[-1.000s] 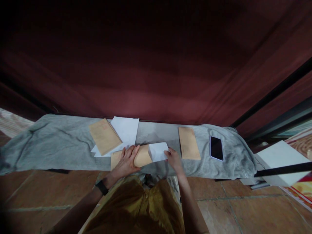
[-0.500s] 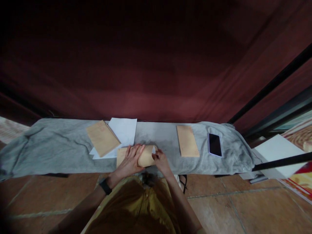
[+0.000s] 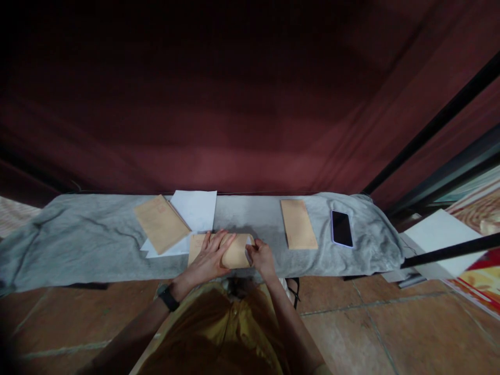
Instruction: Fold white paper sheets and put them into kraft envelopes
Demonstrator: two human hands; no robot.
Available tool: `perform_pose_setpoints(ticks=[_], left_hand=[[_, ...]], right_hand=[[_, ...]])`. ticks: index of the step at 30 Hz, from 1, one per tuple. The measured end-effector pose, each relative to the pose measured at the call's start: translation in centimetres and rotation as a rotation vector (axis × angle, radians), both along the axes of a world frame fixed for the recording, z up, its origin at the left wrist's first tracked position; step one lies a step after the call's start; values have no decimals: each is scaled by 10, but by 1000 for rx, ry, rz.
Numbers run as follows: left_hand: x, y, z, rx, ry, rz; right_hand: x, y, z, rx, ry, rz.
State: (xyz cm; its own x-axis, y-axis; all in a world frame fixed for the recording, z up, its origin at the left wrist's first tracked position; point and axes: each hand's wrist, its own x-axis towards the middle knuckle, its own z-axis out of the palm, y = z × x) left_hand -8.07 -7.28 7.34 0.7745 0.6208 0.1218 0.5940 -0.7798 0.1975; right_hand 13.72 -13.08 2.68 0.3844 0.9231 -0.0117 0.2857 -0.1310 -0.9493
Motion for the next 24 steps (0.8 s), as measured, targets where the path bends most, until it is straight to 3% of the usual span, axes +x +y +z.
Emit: perform_pose_setpoints(ticks=[6,9,12,14,16,18,24], left_hand=[[5,3,10,5,-77,11],[11,1,9,-64,-357,188],[24,-7,-1,-366,-779,476],[37,-16,-9,-778,-1015,632],[51,-25,-16,-1257,-1143,674],[63,-33,-20,-1527,-1222,669],[74,-29,-23,-1528,-1246,760]], right_hand=[[0,1,5,43,268,-96],[0,2,9,87,409,-172],[-7,3,12,172,682,-310],[-17,3,12,210,797,-363],[-29,1,11,211,807,-361],[-39,-1,10,210,820,-347],[-35,-8,4,179,720,-287]])
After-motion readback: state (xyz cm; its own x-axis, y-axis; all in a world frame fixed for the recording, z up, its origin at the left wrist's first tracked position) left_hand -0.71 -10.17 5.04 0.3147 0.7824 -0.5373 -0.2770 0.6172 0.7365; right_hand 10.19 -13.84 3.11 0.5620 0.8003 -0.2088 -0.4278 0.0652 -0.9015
